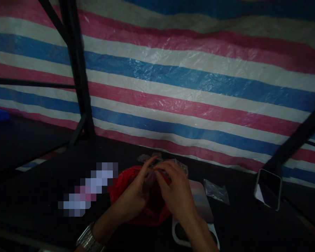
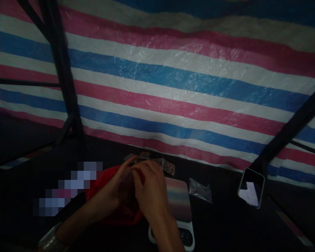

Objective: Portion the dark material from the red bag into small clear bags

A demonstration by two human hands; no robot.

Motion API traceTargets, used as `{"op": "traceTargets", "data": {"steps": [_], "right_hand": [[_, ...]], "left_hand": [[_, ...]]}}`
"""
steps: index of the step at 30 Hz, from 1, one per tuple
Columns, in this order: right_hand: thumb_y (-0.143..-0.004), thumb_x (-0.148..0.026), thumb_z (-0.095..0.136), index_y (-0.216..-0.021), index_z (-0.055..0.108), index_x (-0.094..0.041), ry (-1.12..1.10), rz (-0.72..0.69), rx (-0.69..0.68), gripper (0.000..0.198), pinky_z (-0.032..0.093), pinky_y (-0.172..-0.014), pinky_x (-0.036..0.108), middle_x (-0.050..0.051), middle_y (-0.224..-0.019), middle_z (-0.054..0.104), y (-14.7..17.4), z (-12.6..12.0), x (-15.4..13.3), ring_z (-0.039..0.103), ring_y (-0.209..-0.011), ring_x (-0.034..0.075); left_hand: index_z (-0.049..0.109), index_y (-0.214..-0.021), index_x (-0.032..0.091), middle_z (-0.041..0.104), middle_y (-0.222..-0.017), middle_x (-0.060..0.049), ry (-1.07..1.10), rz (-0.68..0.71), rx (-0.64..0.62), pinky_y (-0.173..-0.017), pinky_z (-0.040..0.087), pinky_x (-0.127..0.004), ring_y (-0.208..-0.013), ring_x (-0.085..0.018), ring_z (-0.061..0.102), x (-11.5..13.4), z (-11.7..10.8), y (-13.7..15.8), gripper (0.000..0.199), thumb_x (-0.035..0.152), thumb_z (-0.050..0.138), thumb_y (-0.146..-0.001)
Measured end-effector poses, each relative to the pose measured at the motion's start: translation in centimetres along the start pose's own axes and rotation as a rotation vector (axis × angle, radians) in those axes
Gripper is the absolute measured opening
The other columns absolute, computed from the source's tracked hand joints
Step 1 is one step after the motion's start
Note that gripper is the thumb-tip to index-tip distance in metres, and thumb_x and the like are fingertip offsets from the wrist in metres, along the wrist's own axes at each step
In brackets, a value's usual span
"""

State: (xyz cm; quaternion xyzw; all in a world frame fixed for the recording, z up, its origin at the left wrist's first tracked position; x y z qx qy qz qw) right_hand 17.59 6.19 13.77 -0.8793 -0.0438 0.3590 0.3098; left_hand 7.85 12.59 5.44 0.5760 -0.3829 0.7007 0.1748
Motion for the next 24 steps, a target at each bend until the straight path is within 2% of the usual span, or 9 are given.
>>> {"op": "traceTargets", "data": {"steps": [7, 9, 12, 14, 16, 18, 20, 21, 24], "right_hand": [[-0.096, -0.008, 0.064, -0.104, 0.078, -0.028, -0.051, -0.032, -0.071, 0.026, 0.052, -0.098, 0.034, 0.002, -0.11, 0.077, 0.4, 0.4, -0.5, 0.07, -0.109, 0.021], [-0.097, -0.013, 0.061, -0.1, 0.079, -0.028, -0.049, -0.025, -0.02, 0.023, 0.052, -0.095, 0.033, 0.002, -0.106, 0.078, 0.0, -0.5, -0.1, 0.071, -0.104, 0.021], [-0.098, -0.032, 0.059, -0.107, 0.078, -0.023, -0.005, 0.155, 0.233, 0.023, 0.055, -0.085, 0.032, 0.006, -0.102, 0.08, -0.5, -5.1, 3.6, 0.073, -0.093, 0.022], [-0.096, -0.047, 0.057, -0.116, 0.075, -0.02, 0.155, 0.45, 0.44, 0.038, 0.056, -0.08, 0.032, 0.007, -0.099, 0.082, 0.5, -9.9, 8.0, 0.074, -0.087, 0.023], [-0.096, -0.048, 0.05, -0.123, 0.072, -0.013, 0.283, 0.616, 0.528, 0.049, 0.055, -0.077, 0.038, 0.016, -0.099, 0.081, 2.1, -14.0, 11.5, 0.075, -0.087, 0.029], [-0.09, -0.039, 0.052, -0.107, 0.076, -0.013, 0.402, 0.738, 0.541, 0.04, 0.054, -0.078, 0.043, 0.021, -0.095, 0.08, 4.1, -17.1, 14.2, 0.075, -0.088, 0.035], [-0.082, -0.035, 0.061, -0.087, 0.078, -0.019, 0.491, 0.808, 0.474, 0.023, 0.053, -0.075, 0.044, 0.018, -0.084, 0.078, 5.9, -18.4, 15.9, 0.075, -0.083, 0.037], [-0.079, -0.033, 0.064, -0.084, 0.078, -0.02, 0.534, 0.82, 0.446, 0.019, 0.053, -0.076, 0.046, 0.019, -0.082, 0.078, 6.6, -18.5, 16.2, 0.074, -0.084, 0.039], [-0.08, -0.028, 0.063, -0.101, 0.08, -0.013, 0.654, 0.76, 0.398, 0.031, 0.05, -0.089, 0.058, 0.03, -0.105, 0.074, 6.8, -17.4, 15.6, 0.069, -0.107, 0.048]], "left_hand": [[0.03, -0.166, 0.032, 0.04, -0.172, -0.011, 0.04, -0.015, 0.001, -0.132, 0.027, -0.055, -0.158, -0.029, 0.04, -0.2, 0.4, 0.2, 0.1, 0.0, 0.057, -0.076], [0.03, -0.165, 0.033, 0.044, -0.169, -0.011, 0.057, -0.038, 0.008, -0.13, 0.032, -0.055, -0.156, -0.029, 0.045, 0.3, 0.5, 0.2, 0.097, 0.003, 0.059, -0.078], [0.03, -0.163, 0.034, 0.057, -0.156, -0.011, 0.011, -0.08, 0.13, -0.125, 0.041, -0.052, -0.148, -0.028, 0.054, 1.7, -0.6, 0.5, 0.095, 0.008, 0.065, -0.079], [0.036, -0.158, 0.031, 0.065, -0.145, -0.009, -0.011, -0.059, 0.24, -0.122, 0.044, -0.046, -0.142, -0.026, 0.059, 3.0, -2.0, 0.7, 0.092, 0.01, 0.071, -0.075], [0.04, -0.152, 0.029, 0.071, -0.13, -0.006, 0.021, -0.015, 0.304, -0.112, 0.052, -0.04, -0.125, -0.023, 0.068, 3.9, -3.2, 1.0, 0.087, 0.011, 0.072, -0.073], [0.043, -0.148, 0.028, 0.074, -0.116, -0.003, 0.048, 0.031, 0.358, -0.099, 0.057, -0.034, -0.107, -0.02, 0.072, 4.4, -4.2, 1.2, 0.081, 0.011, 0.072, -0.074], [0.046, -0.144, 0.027, 0.074, -0.107, 0.0, 0.038, 0.056, 0.411, -0.091, 0.057, -0.03, -0.096, -0.017, 0.072, 4.6, -5.1, 1.5, 0.076, 0.011, 0.071, -0.074], [0.047, -0.143, 0.027, 0.074, -0.105, 0.0, 0.028, 0.054, 0.427, -0.088, 0.057, -0.029, -0.091, -0.016, 0.072, 4.7, -5.4, 1.6, 0.074, 0.012, 0.072, -0.074], [0.05, -0.138, 0.025, 0.073, -0.098, 0.001, 0.001, 0.035, 0.469, -0.08, 0.057, -0.028, -0.081, -0.015, 0.069, 4.8, -6.0, 1.8, 0.072, 0.016, 0.075, -0.072]]}}
Point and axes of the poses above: each hand's wrist, its own y-axis away from the middle knuckle, its own z-axis out of the palm, x = y × z, the point moved 8 cm from there along -y, towards the middle knuckle
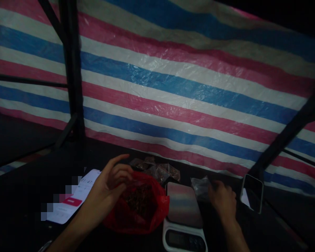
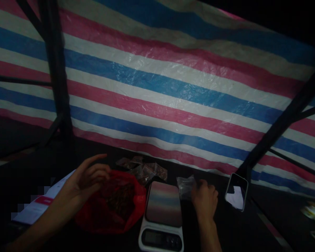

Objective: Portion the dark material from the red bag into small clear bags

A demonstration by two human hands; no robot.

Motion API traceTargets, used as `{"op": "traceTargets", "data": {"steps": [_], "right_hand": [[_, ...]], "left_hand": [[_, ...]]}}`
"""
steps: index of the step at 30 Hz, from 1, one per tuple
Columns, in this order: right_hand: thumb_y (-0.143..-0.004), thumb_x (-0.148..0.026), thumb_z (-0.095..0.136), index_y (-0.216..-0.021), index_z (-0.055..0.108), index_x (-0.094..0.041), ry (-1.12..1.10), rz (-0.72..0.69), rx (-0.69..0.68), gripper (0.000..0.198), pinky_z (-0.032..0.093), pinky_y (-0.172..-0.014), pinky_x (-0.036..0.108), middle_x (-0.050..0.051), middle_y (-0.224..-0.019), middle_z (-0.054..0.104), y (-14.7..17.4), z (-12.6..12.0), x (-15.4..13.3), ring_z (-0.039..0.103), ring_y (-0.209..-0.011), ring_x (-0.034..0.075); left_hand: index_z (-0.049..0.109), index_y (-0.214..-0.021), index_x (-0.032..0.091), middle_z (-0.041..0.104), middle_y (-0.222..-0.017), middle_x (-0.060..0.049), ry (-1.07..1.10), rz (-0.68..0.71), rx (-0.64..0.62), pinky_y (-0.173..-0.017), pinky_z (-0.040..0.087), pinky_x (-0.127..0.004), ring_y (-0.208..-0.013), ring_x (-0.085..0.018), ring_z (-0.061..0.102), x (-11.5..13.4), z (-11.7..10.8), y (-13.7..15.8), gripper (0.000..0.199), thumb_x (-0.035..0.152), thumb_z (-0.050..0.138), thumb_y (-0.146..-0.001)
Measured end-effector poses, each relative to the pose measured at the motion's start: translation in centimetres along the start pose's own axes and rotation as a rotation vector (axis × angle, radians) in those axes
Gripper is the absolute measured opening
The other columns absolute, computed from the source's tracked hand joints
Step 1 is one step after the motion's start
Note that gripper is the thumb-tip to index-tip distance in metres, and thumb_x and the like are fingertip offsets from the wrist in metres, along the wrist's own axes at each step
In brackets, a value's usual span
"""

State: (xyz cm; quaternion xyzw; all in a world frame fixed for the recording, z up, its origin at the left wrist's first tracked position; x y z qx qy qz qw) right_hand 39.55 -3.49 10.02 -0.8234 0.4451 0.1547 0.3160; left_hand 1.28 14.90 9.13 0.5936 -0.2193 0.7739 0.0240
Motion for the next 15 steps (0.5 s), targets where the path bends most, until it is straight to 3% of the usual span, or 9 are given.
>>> {"op": "traceTargets", "data": {"steps": [2, 5, 7, 10, 13, 15], "right_hand": [[-0.087, -0.028, 0.059, -0.115, 0.077, -0.01, 0.016, -0.112, -0.005, 0.038, 0.047, -0.096, 0.062, 0.033, -0.121, 0.07, 0.6, 1.0, -2.6, 0.063, -0.12, 0.05], [-0.094, -0.029, 0.06, -0.11, 0.079, -0.023, -0.032, -0.337, -0.13, 0.026, 0.048, -0.102, 0.053, 0.017, -0.12, 0.076, 1.6, 4.2, -8.2, 0.066, -0.12, 0.038], [-0.089, -0.028, 0.071, -0.098, 0.08, -0.027, -0.069, -0.44, -0.241, 0.012, 0.05, -0.101, 0.045, 0.008, -0.112, 0.08, 2.4, 6.8, -11.4, 0.069, -0.117, 0.032], [-0.095, -0.028, 0.071, -0.085, 0.077, -0.023, -0.097, -0.431, -0.35, 0.012, 0.055, -0.09, 0.039, 0.008, -0.095, 0.08, 3.0, 10.3, -13.8, 0.075, -0.097, 0.026], [-0.102, -0.038, 0.069, -0.104, 0.074, -0.019, -0.128, -0.346, -0.402, 0.02, 0.06, -0.088, 0.04, 0.006, -0.106, 0.076, 2.9, 12.1, -13.9, 0.074, -0.095, 0.021], [-0.1, -0.039, 0.072, -0.107, 0.072, -0.018, -0.17, -0.284, -0.41, 0.022, 0.061, -0.085, 0.039, 0.005, -0.106, 0.076, 2.4, 12.1, -13.5, 0.074, -0.094, 0.02]], "left_hand": [[0.053, -0.134, 0.024, 0.072, -0.095, 0.001, -0.021, -0.004, 0.008, -0.079, 0.056, -0.029, -0.081, -0.016, 0.069, 0.1, -0.1, 0.1, 0.068, 0.018, 0.076, -0.071], [0.055, -0.132, 0.025, 0.07, -0.094, 0.001, -0.077, 0.025, -0.007, -0.081, 0.055, -0.031, -0.082, -0.017, 0.068, 0.1, 0.0, 0.3, 0.06, 0.021, 0.074, -0.076], [0.056, -0.133, 0.025, 0.069, -0.094, 0.001, -0.117, 0.05, -0.023, -0.081, 0.054, -0.032, -0.08, -0.016, 0.067, 0.0, 0.1, 0.5, 0.054, 0.022, 0.071, -0.081], [0.058, -0.132, 0.026, 0.068, -0.093, 0.001, -0.155, 0.052, -0.049, -0.081, 0.054, -0.031, -0.08, -0.016, 0.067, -0.4, 0.1, 0.6, 0.049, 0.02, 0.066, -0.084], [0.059, -0.131, 0.026, 0.068, -0.092, 0.002, -0.161, 0.047, -0.059, -0.081, 0.054, -0.03, -0.08, -0.016, 0.067, -0.3, 0.0, 0.6, 0.05, 0.018, 0.067, -0.081], [0.06, -0.127, 0.025, 0.068, -0.09, 0.002, -0.15, 0.04, -0.051, -0.077, 0.054, -0.029, -0.078, -0.016, 0.067, 0.0, 0.0, 0.5, 0.049, 0.018, 0.069, -0.079]]}}
Point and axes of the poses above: each hand's wrist, its own y-axis away from the middle knuckle, its own z-axis out of the palm, x = y × z, the point moved 8 cm from there along -y, towards the middle knuckle
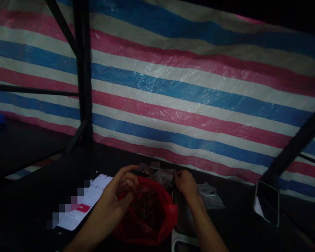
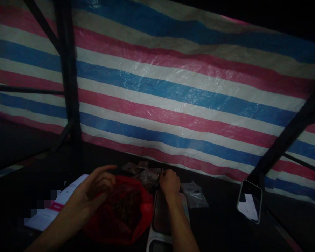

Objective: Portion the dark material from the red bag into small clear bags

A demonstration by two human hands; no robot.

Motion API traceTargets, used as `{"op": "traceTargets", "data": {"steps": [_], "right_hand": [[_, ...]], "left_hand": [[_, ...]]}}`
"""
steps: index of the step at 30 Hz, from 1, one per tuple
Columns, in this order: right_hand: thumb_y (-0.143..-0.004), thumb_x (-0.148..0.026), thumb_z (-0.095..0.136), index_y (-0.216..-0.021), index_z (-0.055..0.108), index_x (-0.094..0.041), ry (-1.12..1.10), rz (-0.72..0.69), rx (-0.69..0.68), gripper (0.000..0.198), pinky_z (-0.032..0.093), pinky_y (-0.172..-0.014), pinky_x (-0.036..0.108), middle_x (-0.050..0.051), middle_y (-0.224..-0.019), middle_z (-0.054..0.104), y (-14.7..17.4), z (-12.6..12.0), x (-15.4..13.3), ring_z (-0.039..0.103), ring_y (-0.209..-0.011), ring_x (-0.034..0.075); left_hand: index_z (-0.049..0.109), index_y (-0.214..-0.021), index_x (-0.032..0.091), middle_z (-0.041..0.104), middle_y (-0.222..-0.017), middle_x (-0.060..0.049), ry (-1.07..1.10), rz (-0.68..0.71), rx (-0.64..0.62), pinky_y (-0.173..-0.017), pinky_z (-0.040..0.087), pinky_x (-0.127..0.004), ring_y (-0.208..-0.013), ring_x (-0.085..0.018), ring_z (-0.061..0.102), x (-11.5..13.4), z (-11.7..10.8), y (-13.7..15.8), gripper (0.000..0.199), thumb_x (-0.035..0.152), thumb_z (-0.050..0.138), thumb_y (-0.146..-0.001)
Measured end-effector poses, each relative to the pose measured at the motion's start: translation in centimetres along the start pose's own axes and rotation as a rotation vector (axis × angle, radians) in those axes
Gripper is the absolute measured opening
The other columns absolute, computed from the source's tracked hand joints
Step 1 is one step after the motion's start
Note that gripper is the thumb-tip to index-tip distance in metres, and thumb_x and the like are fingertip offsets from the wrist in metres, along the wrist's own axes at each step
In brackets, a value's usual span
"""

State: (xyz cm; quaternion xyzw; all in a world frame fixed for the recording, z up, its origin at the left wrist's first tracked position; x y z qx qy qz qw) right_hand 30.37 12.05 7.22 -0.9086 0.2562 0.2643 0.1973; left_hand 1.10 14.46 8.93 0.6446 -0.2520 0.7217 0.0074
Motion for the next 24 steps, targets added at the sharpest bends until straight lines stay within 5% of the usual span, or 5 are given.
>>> {"op": "traceTargets", "data": {"steps": [4, 8, 14, 24], "right_hand": [[-0.097, -0.038, 0.066, -0.077, 0.075, -0.02, -0.185, 0.023, 0.088, 0.029, 0.055, -0.074, 0.034, 0.008, -0.079, 0.08, 0.6, -3.1, -0.4, 0.078, -0.084, 0.027], [-0.093, -0.048, 0.063, -0.089, 0.08, -0.019, -0.381, -0.073, 0.128, 0.033, 0.055, -0.073, 0.031, 0.006, -0.088, 0.083, 4.3, -5.5, -4.3, 0.077, -0.084, 0.025], [-0.084, -0.031, 0.072, -0.079, 0.08, -0.023, -0.618, -0.263, -0.09, 0.012, 0.047, -0.061, 0.026, 0.001, -0.073, 0.076, 10.1, -2.4, -10.6, 0.067, -0.067, 0.018], [-0.089, -0.026, 0.067, -0.085, 0.077, -0.023, -0.652, -0.292, -0.132, 0.011, 0.049, -0.071, 0.028, 0.001, -0.084, 0.076, 10.9, -0.8, -10.9, 0.068, -0.077, 0.019]], "left_hand": [[0.062, -0.124, 0.025, 0.069, -0.088, 0.003, 0.067, -0.022, 0.016, -0.076, 0.054, -0.026, -0.078, -0.015, 0.067, 0.5, 0.5, 0.0, 0.045, 0.02, 0.071, -0.08], [0.068, -0.117, 0.023, 0.072, -0.087, 0.0, 0.131, -0.104, -0.079, -0.075, 0.054, -0.027, -0.081, -0.017, 0.069, 0.3, 3.0, 0.3, 0.035, 0.038, 0.076, -0.087], [0.066, -0.092, 0.022, 0.068, -0.075, 0.003, 0.246, -0.159, -0.117, -0.062, 0.05, -0.023, -0.067, -0.013, 0.065, -0.6, 5.2, 0.2, 0.043, 0.063, 0.078, -0.084], [0.064, -0.087, 0.022, 0.064, -0.07, 0.006, 0.258, -0.228, -0.166, -0.06, 0.046, -0.022, -0.062, -0.011, 0.06, -0.5, 4.2, 0.7, 0.044, 0.064, 0.076, -0.086]]}}
Point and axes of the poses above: each hand's wrist, its own y-axis away from the middle knuckle, its own z-axis out of the palm, x = y × z, the point moved 8 cm from there along -y, towards the middle knuckle
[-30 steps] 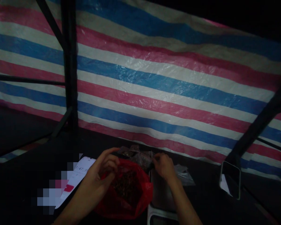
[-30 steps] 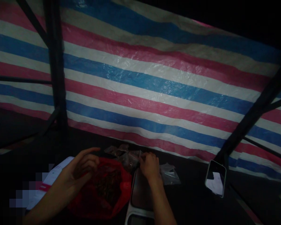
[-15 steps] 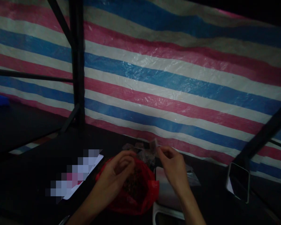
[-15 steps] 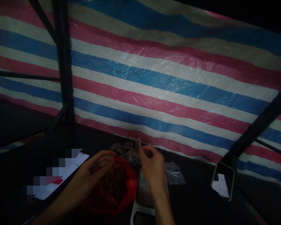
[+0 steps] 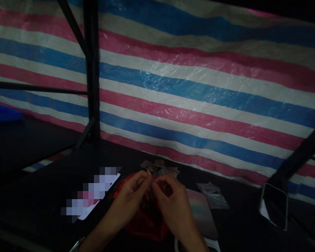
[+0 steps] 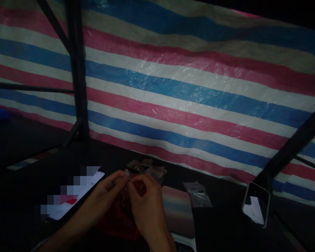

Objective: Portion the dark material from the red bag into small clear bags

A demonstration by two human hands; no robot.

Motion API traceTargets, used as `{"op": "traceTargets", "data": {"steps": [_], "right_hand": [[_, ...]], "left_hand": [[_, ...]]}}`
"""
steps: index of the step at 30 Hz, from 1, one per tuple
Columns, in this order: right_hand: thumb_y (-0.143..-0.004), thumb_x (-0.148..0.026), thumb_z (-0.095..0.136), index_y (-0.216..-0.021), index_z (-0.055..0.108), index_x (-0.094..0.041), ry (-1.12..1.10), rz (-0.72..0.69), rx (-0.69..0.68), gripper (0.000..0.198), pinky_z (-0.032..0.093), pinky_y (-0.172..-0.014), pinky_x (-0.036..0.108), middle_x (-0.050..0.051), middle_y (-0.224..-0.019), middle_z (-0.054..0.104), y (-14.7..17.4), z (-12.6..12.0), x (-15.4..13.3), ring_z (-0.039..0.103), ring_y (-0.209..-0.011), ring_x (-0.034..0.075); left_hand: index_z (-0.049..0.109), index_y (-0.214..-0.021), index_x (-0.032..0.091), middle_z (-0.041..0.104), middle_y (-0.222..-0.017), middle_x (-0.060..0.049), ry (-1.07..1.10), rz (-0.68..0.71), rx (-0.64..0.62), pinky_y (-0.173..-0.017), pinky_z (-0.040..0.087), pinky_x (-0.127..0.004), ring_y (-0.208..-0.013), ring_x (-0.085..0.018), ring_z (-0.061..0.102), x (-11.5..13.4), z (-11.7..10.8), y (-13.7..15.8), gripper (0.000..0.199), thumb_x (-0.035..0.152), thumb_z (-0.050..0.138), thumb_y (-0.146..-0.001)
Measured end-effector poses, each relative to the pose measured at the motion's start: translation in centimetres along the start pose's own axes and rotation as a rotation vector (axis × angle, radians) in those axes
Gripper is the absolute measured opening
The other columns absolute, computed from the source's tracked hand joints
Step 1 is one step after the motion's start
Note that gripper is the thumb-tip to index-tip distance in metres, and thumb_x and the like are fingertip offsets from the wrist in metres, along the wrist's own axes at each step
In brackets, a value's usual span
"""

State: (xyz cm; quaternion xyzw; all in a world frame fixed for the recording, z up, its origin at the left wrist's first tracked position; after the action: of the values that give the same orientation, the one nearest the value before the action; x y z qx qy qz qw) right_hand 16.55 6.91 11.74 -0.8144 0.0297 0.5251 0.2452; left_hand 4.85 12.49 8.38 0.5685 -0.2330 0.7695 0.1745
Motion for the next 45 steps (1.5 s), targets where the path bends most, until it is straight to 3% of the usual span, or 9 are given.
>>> {"op": "traceTargets", "data": {"steps": [6, 11, 17, 22, 26, 32, 36, 40, 45], "right_hand": [[-0.091, -0.04, 0.062, -0.086, 0.071, -0.022, -0.125, 0.12, -0.045, 0.021, 0.049, -0.064, 0.028, 0.001, -0.077, 0.07, 0.2, 1.3, 1.2, 0.065, -0.071, 0.019], [-0.089, -0.034, 0.058, -0.079, 0.065, -0.022, -0.068, 0.148, 0.027, 0.017, 0.047, -0.062, 0.028, 0.0, -0.074, 0.066, -0.4, 1.0, 1.6, 0.062, -0.069, 0.019], [-0.098, -0.031, 0.053, -0.092, 0.066, -0.022, 0.142, -0.038, 0.166, 0.017, 0.049, -0.073, 0.031, 0.003, -0.089, 0.07, -0.7, -0.7, 0.0, 0.066, -0.079, 0.02], [-0.103, -0.02, 0.05, -0.101, 0.063, -0.025, 0.2, -0.234, -0.013, 0.014, 0.05, -0.081, 0.028, 0.002, -0.098, 0.07, 0.2, 0.9, -1.2, 0.068, -0.09, 0.018], [-0.102, -0.01, 0.05, -0.102, 0.062, -0.025, 0.302, -0.303, -0.171, 0.019, 0.049, -0.084, 0.029, 0.002, -0.103, 0.07, 0.8, 1.7, -1.1, 0.068, -0.095, 0.019], [-0.1, -0.013, 0.059, -0.102, 0.064, -0.025, 0.478, -0.259, -0.191, 0.013, 0.051, -0.095, 0.039, 0.005, -0.111, 0.07, 0.8, -0.2, 0.0, 0.067, -0.105, 0.025], [-0.088, -0.001, 0.059, -0.106, 0.067, -0.026, 0.555, -0.166, -0.222, 0.031, 0.052, -0.096, 0.043, 0.005, -0.115, 0.069, 0.7, -1.5, 1.2, 0.067, -0.109, 0.028], [-0.083, 0.008, 0.046, -0.098, 0.068, -0.024, 0.468, -0.101, -0.169, 0.042, 0.054, -0.091, 0.036, 0.005, -0.109, 0.07, 0.2, -2.8, 1.8, 0.069, -0.105, 0.023], [-0.083, 0.007, 0.046, -0.097, 0.068, -0.022, 0.42, -0.133, 0.001, 0.039, 0.053, -0.091, 0.034, 0.005, -0.103, 0.07, -0.5, -4.2, 1.5, 0.069, -0.099, 0.021]], "left_hand": [[0.065, -0.088, 0.024, 0.063, -0.077, 0.005, -0.073, 0.029, -0.033, -0.065, 0.05, -0.024, -0.069, -0.013, 0.059, 0.6, 0.3, 0.4, 0.037, 0.06, 0.07, -0.092], [0.062, -0.078, 0.023, 0.061, -0.071, 0.005, -0.161, 0.031, 0.063, -0.062, 0.048, -0.024, -0.067, -0.014, 0.056, 0.9, -0.2, 0.2, 0.04, 0.062, 0.073, -0.085], [0.061, -0.071, 0.021, 0.058, -0.062, 0.007, -0.14, -0.058, 0.142, -0.055, 0.039, -0.02, -0.059, -0.01, 0.051, -0.2, -1.6, 0.0, 0.039, 0.053, 0.083, -0.076], [0.064, -0.088, 0.02, 0.073, -0.073, -0.005, 0.079, -0.244, 0.096, -0.061, 0.058, -0.036, -0.064, -0.023, 0.072, -2.0, -1.4, -0.4, 0.058, 0.076, 0.049, -0.09], [0.069, -0.104, 0.018, 0.081, -0.097, -0.009, 0.235, -0.187, 0.139, -0.087, 0.061, -0.038, -0.093, -0.025, 0.078, -1.4, -1.4, -0.6, 0.043, 0.058, 0.071, -0.088], [0.066, -0.122, 0.019, 0.082, -0.113, -0.01, 0.157, -0.12, 0.24, -0.103, 0.057, -0.045, -0.11, -0.03, 0.077, -2.0, -2.1, -0.9, 0.063, 0.063, 0.082, -0.08], [0.054, -0.14, 0.024, 0.075, -0.135, -0.009, 0.107, -0.039, 0.249, -0.12, 0.045, -0.045, -0.134, -0.031, 0.066, -1.9, -2.2, -1.4, 0.086, 0.058, 0.091, -0.07], [0.039, -0.154, 0.025, 0.074, -0.136, -0.011, 0.076, -0.026, 0.122, -0.115, 0.05, -0.05, -0.132, -0.032, 0.067, -2.1, -0.8, -1.6, 0.097, 0.046, 0.09, -0.074], [0.032, -0.158, 0.028, 0.067, -0.143, -0.011, 0.002, 0.007, 0.021, -0.114, 0.05, -0.049, -0.126, -0.03, 0.069, -1.6, 0.5, -1.4, 0.099, 0.032, 0.086, -0.075]]}}
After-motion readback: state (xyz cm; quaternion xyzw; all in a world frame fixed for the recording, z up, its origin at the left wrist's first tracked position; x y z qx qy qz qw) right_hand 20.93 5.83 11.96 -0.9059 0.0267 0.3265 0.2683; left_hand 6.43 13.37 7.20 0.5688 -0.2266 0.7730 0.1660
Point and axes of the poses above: each hand's wrist, its own y-axis away from the middle knuckle, its own z-axis out of the palm, x = y × z, the point moved 8 cm from there along -y, towards the middle knuckle
